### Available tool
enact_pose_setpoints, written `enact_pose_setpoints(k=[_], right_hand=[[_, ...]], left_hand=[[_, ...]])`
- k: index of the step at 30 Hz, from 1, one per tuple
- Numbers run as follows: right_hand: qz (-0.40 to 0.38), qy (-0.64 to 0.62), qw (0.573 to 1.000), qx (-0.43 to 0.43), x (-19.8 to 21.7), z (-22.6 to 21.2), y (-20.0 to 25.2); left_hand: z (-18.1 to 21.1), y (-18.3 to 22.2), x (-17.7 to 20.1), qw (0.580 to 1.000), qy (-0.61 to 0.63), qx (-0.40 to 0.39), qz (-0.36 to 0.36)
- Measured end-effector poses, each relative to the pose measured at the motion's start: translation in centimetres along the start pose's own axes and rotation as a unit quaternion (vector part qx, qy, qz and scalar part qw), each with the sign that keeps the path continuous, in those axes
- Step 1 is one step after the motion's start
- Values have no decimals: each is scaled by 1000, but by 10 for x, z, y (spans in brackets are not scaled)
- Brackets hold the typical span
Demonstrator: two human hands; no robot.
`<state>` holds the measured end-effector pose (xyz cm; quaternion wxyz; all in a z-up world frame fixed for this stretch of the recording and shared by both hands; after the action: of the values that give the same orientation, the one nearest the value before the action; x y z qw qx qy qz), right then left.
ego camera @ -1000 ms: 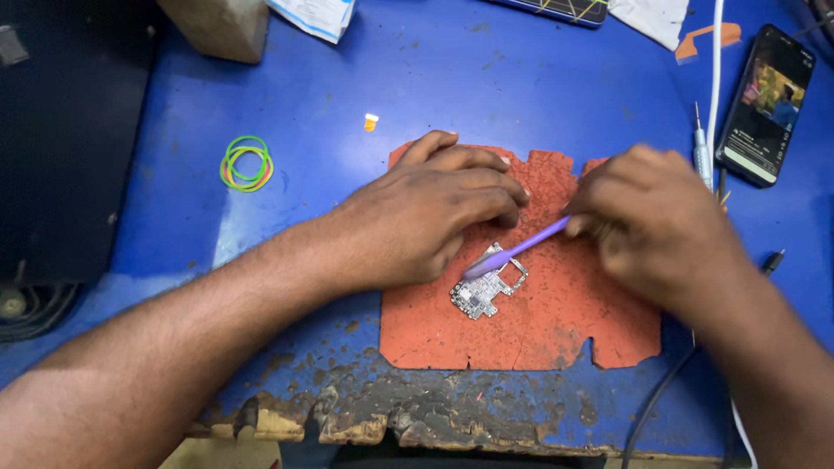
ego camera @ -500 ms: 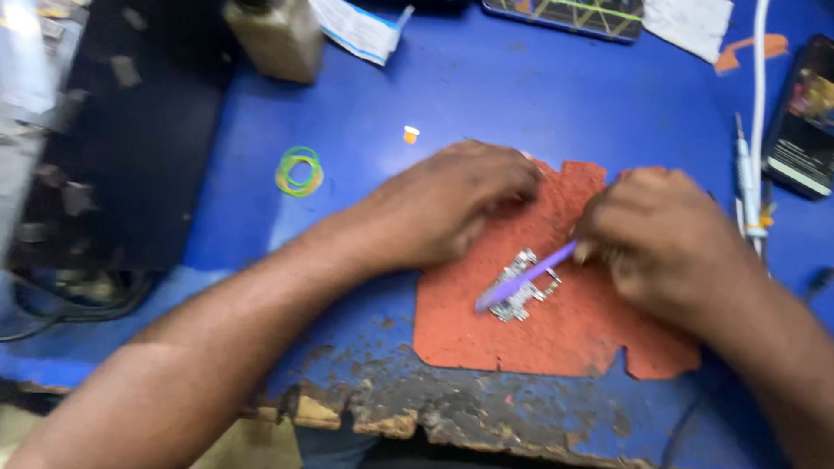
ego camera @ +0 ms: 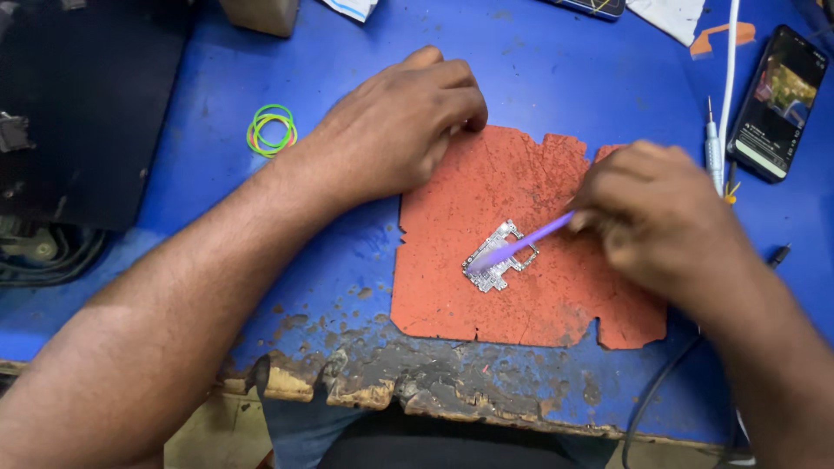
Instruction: The person brushes a circuit board with a small purple brush while holding it on a red mat.
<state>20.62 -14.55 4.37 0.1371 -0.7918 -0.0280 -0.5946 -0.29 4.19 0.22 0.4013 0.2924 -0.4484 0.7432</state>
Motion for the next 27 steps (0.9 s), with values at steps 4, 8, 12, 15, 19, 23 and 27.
enact_pose_setpoints(k=[4,8,12,15,19,23,27], right_hand=[[5,7,1000,26,-6,-1,3],[7,-10,1000,-4,-1,9,0],[-22,-17,999,30,-10,-3,3],[-9,-18,1000,4,2,11,-1],[-17,-24,1000,7,-1,8,0],[-18,-34,999,17,-1,9,0],[-22,-4,1000,-11,1,16,-1]], left_hand=[[-1,1,0,1000,0,7,-12],[0,4,4,1000,-11,5,-14],[4,4,6,1000,-13,18,-20],[4,3,6,1000,-15,6,-20],[3,3,4,1000,-19,5,-20],[3,4,2,1000,-20,4,-12],[2,5,0,1000,-14,0,1]])
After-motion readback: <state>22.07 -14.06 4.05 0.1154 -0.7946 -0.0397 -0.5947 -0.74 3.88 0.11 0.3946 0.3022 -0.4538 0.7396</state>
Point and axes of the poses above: each hand's wrist, its own y-axis away from the middle knuckle, its own x-axis out of the back of the hand, z = x × y, the point moved 1 cm from there along -y, towards the middle knuckle, and after that the axes turned 3 degrees about x, right-handed, at the moved point
